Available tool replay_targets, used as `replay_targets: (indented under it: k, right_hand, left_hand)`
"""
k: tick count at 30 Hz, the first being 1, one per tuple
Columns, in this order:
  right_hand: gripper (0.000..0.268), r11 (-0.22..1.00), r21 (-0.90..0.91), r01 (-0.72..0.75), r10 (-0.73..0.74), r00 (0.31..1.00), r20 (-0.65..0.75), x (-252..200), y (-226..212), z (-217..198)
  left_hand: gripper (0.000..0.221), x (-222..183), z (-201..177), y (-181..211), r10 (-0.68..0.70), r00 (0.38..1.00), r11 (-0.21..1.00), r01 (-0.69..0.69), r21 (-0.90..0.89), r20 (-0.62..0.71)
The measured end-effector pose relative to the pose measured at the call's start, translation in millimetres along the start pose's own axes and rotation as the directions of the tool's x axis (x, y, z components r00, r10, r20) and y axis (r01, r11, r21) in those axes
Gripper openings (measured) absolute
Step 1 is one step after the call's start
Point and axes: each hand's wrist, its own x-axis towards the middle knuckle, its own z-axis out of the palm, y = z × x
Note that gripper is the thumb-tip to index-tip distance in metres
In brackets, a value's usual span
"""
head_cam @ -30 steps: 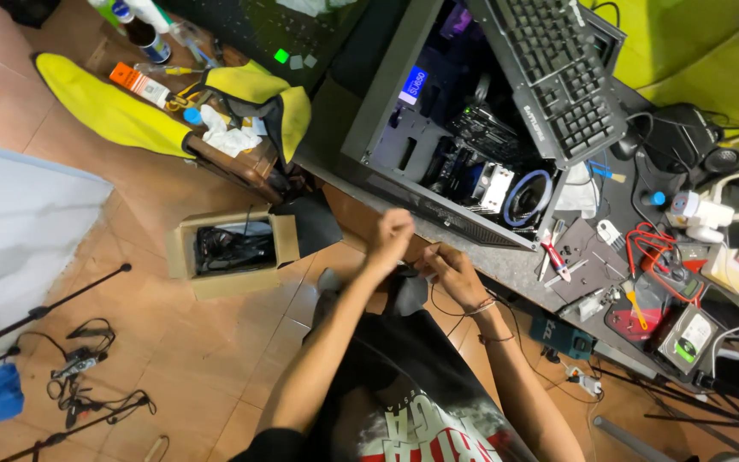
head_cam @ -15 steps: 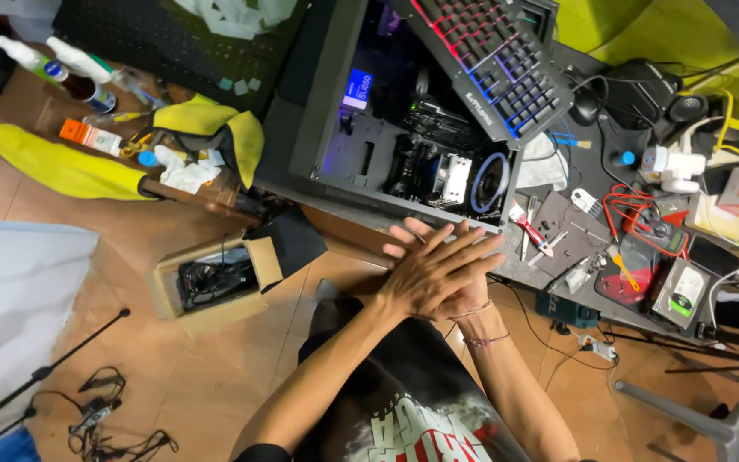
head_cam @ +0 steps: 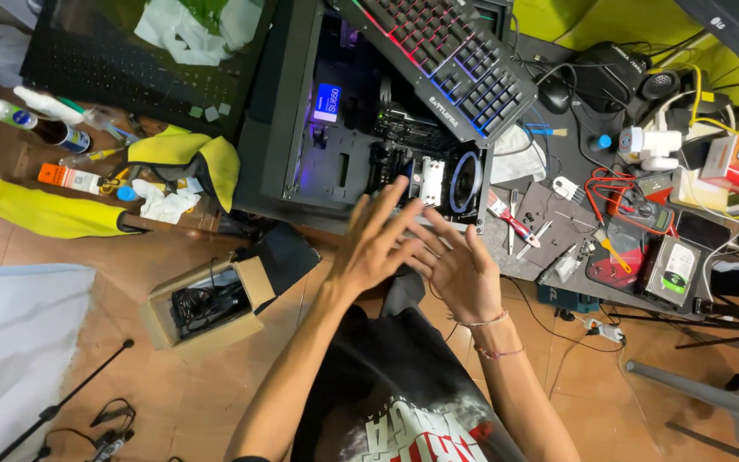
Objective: Repairing and troubleshooting a desktop computer by checking connections and cleaning components.
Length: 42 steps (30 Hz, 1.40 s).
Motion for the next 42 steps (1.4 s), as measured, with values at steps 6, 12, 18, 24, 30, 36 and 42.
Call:
replay_targets:
  k: [6,12,18,24,30,36,42]
  right_hand:
    - [0.032,0.974,-0.201,0.104,-0.127,0.986,-0.104,6,-16,-39]
    - [0.043,0.941,-0.280,0.189,-0.248,0.949,-0.193,11,-37,-41]
    - [0.058,0.873,-0.465,0.146,-0.206,0.975,-0.081,21,-61,-43]
    - [0.047,0.954,-0.277,0.116,-0.174,0.965,-0.196,34,-75,-51]
    - [0.048,0.956,-0.269,0.115,-0.169,0.968,-0.186,40,-90,-71]
    - [0.045,0.951,-0.293,0.094,-0.150,0.973,-0.173,54,-106,-82]
    - [0.040,0.937,-0.349,0.018,-0.057,0.993,-0.102,68,-107,-79]
  left_hand:
    - [0.021,20,-29,12,-0.168,0.984,0.980,0.160,-0.119,-0.054]
    - [0.032,49,-43,55,-0.216,0.975,0.837,0.155,-0.525,-0.057]
    - [0.042,75,-76,127,-0.151,0.988,0.477,0.106,-0.872,0.038]
    - [0.038,82,-57,134,-0.190,0.980,0.489,0.151,-0.859,0.064]
    - [0.035,90,-34,135,-0.222,0.968,0.484,0.211,-0.849,0.114]
    - [0.033,115,-22,133,-0.216,0.967,0.496,0.230,-0.837,0.138]
    - [0.030,126,-22,132,-0.280,0.954,0.501,0.243,-0.830,0.111]
